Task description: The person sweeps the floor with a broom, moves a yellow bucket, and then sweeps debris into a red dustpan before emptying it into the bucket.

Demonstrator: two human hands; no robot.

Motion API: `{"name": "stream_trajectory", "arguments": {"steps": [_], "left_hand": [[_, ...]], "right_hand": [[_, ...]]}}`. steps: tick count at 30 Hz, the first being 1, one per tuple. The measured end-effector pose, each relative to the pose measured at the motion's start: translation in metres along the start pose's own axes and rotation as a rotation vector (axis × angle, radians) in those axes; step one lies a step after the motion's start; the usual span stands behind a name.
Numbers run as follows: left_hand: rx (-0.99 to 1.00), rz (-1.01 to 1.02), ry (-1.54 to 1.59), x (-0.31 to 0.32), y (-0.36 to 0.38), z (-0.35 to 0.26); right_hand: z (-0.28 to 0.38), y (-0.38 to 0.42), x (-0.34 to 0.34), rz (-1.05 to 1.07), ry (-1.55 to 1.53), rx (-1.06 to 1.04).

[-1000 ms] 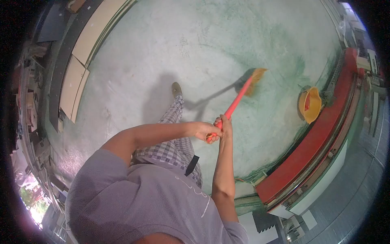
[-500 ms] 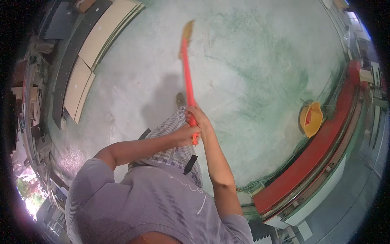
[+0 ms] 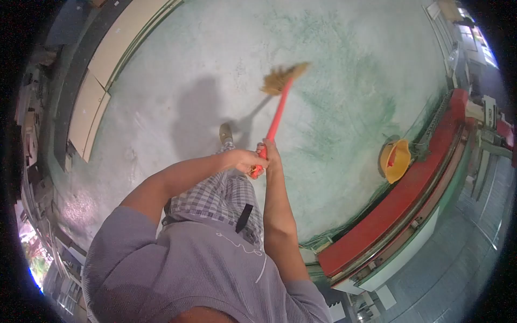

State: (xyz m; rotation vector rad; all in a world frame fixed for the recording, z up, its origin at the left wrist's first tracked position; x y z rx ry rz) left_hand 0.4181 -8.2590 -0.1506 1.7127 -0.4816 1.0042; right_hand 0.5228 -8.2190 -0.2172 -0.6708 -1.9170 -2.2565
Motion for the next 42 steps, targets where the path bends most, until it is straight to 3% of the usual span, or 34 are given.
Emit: {"name": "stream_trajectory", "arguments": {"steps": [5, 9, 13, 17, 20, 24, 27, 31, 36, 38, 42], "left_hand": [[-0.059, 0.138, -0.132, 0.033, -0.013, -0.034], [-0.042, 0.072, -0.172, 0.062, 0.001, -0.051], [0.093, 0.025, -0.123, 0.070, 0.032, -0.057], [0.225, -0.010, -0.072, 0.070, 0.066, -0.087], [0.312, -0.289, -0.082, 0.064, 0.072, -0.135], [0.518, -0.470, -0.034, 0.040, 0.058, -0.209], [0.362, -0.494, -0.010, 0.018, 0.031, -0.268], [0.237, -0.364, -0.032, 0.008, -0.031, -0.322], [0.132, -0.182, -0.190, 0.035, -0.110, -0.327], [0.171, 0.165, -0.538, 0.058, -0.125, -0.323], [-0.091, 0.016, -0.338, 0.092, -0.171, -0.320]], "right_hand": [[0.045, 0.021, -0.027, -0.106, -0.185, -0.025], [0.059, 0.042, -0.022, -0.031, -0.218, -0.133], [0.059, 0.054, 0.024, 0.101, -0.157, -0.065], [0.080, 0.064, 0.114, 0.169, 0.086, -0.065], [0.111, 0.022, 0.152, 0.373, 0.160, 0.104], [0.171, -0.010, 0.221, 0.368, 0.245, 0.046], [0.219, -0.055, 0.231, 0.335, 0.345, 0.049], [0.276, -0.112, 0.191, 0.259, 0.435, -0.007], [0.323, -0.099, 0.090, 0.139, 0.157, 0.049], [0.333, -0.073, 0.056, 0.058, 0.108, 0.005], [0.348, -0.047, 0.008, -0.116, -0.055, -0.132]]}}
Point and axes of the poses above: each hand's wrist, its own y-axis away from the middle knuckle, its own x-axis out of the palm, z = x × y, the point moved 1 cm from there along -y, towards the middle knuckle, and after that the axes turned 7 degrees about x, right-handed, at the moved point
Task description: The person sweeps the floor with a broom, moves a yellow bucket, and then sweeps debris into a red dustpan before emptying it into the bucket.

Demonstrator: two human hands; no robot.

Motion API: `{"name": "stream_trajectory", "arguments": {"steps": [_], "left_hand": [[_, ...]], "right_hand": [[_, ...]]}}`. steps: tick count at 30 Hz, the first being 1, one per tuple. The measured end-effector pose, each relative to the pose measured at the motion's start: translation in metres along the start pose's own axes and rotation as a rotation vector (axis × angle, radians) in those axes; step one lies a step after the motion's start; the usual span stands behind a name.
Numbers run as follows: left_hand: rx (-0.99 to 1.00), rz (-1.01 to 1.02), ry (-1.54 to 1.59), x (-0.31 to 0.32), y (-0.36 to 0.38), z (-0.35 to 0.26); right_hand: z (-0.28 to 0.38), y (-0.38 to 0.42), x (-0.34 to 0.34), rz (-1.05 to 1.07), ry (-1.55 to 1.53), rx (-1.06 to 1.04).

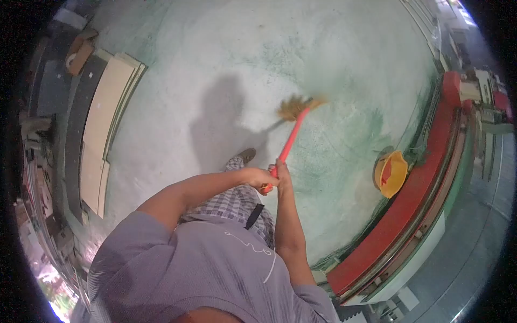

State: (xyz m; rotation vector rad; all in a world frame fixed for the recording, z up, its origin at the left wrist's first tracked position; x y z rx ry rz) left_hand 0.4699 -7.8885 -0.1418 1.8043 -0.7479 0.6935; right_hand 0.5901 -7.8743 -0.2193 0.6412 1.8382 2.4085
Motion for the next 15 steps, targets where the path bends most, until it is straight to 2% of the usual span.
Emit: {"name": "stream_trajectory", "arguments": {"steps": [3, 4, 7, 10, 15], "left_hand": [[-0.084, 0.075, -0.024, 0.017, -0.015, -0.020], [-0.100, 0.087, -0.026, 0.029, -0.010, -0.029], [-0.091, 0.080, -0.038, 0.060, 0.015, -0.035], [0.030, -0.008, 0.052, 0.077, 0.048, -0.026], [-0.070, -0.162, 0.115, 0.079, 0.052, -0.014]], "right_hand": [[0.022, 0.009, -0.025, -0.033, -0.118, -0.014], [0.027, 0.026, -0.020, -0.034, -0.205, -0.024], [0.030, 0.066, -0.005, 0.000, -0.188, -0.070], [0.021, 0.097, 0.020, 0.039, -0.145, -0.064], [0.018, 0.115, 0.058, 0.099, -0.029, 0.054]]}}
Point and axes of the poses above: each hand's wrist, its own y-axis away from the middle knuckle, its own x-axis out of the palm, z = x × y, the point moved 1 cm from there along -y, towards the middle knuckle, and after that the axes turned 7 degrees about x, right-handed, at the moved point
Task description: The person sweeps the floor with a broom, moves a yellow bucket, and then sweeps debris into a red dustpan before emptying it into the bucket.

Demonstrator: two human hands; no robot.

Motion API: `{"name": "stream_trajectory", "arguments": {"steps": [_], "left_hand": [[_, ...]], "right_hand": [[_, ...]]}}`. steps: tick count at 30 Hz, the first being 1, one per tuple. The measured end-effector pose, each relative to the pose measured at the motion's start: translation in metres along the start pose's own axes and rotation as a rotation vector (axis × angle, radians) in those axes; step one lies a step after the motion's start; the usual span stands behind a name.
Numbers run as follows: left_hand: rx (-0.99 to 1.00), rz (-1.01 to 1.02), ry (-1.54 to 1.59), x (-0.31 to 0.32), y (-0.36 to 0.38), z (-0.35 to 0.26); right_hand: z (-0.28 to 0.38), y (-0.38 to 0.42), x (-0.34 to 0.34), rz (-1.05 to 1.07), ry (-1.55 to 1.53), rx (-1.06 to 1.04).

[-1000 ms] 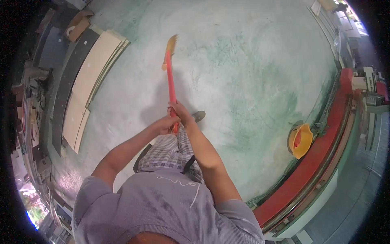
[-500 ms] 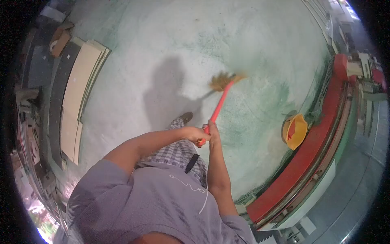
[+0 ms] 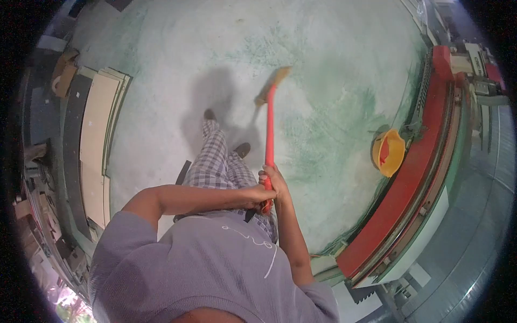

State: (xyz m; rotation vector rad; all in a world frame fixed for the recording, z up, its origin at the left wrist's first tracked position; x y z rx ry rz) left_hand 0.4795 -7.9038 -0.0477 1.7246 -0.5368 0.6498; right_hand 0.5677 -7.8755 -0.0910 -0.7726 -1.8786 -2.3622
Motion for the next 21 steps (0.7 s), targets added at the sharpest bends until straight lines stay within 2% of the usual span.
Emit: {"name": "stream_trajectory", "arguments": {"steps": [2, 4, 6, 7, 9, 10, 11, 12, 14, 16, 18, 21], "left_hand": [[-0.007, 0.006, 0.063, -0.012, -0.010, -0.002], [-0.081, -0.028, 0.063, -0.019, -0.008, -0.010], [-0.079, 0.023, 0.050, -0.027, -0.009, -0.025], [-0.087, 0.034, 0.042, -0.030, -0.015, -0.032], [-0.232, 0.093, -0.075, -0.031, -0.035, -0.033], [-0.312, 0.119, -0.129, -0.032, -0.039, -0.031], [-0.300, 0.202, -0.076, -0.029, -0.035, -0.044], [-0.306, 0.204, -0.082, -0.033, -0.052, -0.045], [-0.405, 0.331, -0.028, -0.031, -0.084, -0.039], [-0.342, 0.342, -0.020, -0.026, -0.086, -0.050], [-0.331, 0.253, -0.030, -0.016, -0.064, -0.072], [-0.263, 0.364, 0.013, -0.031, -0.047, -0.076]], "right_hand": [[0.002, -0.014, 0.004, 0.018, -0.011, 0.026], [-0.005, -0.038, -0.006, 0.124, -0.133, 0.157], [-0.015, -0.046, -0.015, 0.113, -0.206, 0.175], [-0.014, -0.045, -0.012, 0.053, -0.265, 0.152], [-0.011, -0.041, -0.018, -0.094, -0.347, 0.099], [-0.012, -0.040, -0.026, -0.112, -0.355, 0.112], [-0.007, -0.044, -0.037, -0.126, -0.376, 0.114], [0.002, -0.050, -0.046, -0.133, -0.395, 0.109], [0.012, -0.054, -0.064, -0.154, -0.382, 0.086], [0.024, -0.059, -0.074, -0.288, -0.378, 0.017], [0.036, -0.051, -0.057, -0.256, -0.392, 0.011], [0.046, -0.042, -0.024, -0.297, -0.119, -0.182]]}}
Point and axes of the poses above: each hand's wrist, its own y-axis away from the middle knuckle, its own x-axis out of the palm, z = x × y, the point moved 1 cm from there along -y, towards the middle knuckle, and after that the axes turned 7 degrees about x, right-handed, at the moved point
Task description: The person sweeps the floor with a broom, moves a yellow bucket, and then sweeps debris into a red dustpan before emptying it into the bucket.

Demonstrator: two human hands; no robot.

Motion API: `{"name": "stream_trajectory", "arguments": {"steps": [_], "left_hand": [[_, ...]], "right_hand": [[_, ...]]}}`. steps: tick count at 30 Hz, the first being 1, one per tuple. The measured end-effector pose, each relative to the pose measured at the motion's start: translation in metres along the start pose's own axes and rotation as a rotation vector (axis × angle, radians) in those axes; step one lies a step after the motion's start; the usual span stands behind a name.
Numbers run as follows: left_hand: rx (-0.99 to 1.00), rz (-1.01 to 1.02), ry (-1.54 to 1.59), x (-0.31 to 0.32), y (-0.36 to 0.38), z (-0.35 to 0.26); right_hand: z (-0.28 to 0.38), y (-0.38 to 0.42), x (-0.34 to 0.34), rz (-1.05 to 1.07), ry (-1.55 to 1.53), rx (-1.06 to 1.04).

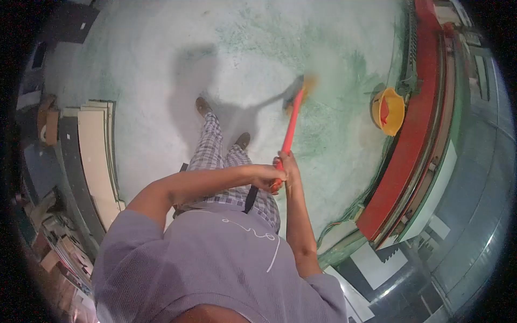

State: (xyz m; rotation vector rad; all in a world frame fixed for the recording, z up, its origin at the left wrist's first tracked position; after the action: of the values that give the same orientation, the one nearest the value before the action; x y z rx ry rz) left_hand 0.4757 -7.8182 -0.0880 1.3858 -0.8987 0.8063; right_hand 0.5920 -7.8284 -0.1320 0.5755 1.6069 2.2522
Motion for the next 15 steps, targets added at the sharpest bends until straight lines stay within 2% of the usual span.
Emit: {"name": "stream_trajectory", "arguments": {"steps": [3, 5, 7, 9, 11, 13, 15], "left_hand": [[0.043, -0.107, 0.047, 0.006, 0.051, -0.006], [0.090, -0.172, 0.063, 0.004, 0.080, -0.010], [0.149, -0.249, 0.087, 0.000, 0.097, -0.019], [0.335, -0.408, 0.248, -0.008, 0.114, -0.029], [0.375, -0.380, 0.258, -0.018, 0.133, -0.048], [0.532, -0.510, 0.403, -0.032, 0.141, -0.066], [0.686, -0.491, 0.429, -0.058, 0.147, -0.089]], "right_hand": [[0.001, 0.028, 0.056, -0.001, 0.115, -0.003], [0.002, 0.030, 0.090, 0.092, 0.240, -0.044], [0.009, 0.029, 0.127, 0.161, 0.232, -0.024], [0.018, 0.019, 0.164, 0.308, 0.431, 0.015], [0.026, 0.004, 0.201, 0.397, 0.490, 0.042], [0.035, -0.011, 0.239, 0.567, 0.614, 0.155], [0.039, -0.039, 0.276, 0.643, 0.652, 0.187]]}}
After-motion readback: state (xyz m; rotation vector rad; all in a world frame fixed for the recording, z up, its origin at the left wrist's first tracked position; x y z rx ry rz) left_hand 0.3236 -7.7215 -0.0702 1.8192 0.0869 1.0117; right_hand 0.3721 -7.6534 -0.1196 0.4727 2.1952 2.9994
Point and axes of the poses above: each hand's wrist, its own y-axis away from the middle knuckle, its own x-axis out of the palm, z = x × y, the point moved 1 cm from there along -y, towards the middle knuckle, and after that the axes turned 7 degrees about x, right-handed, at the moved point
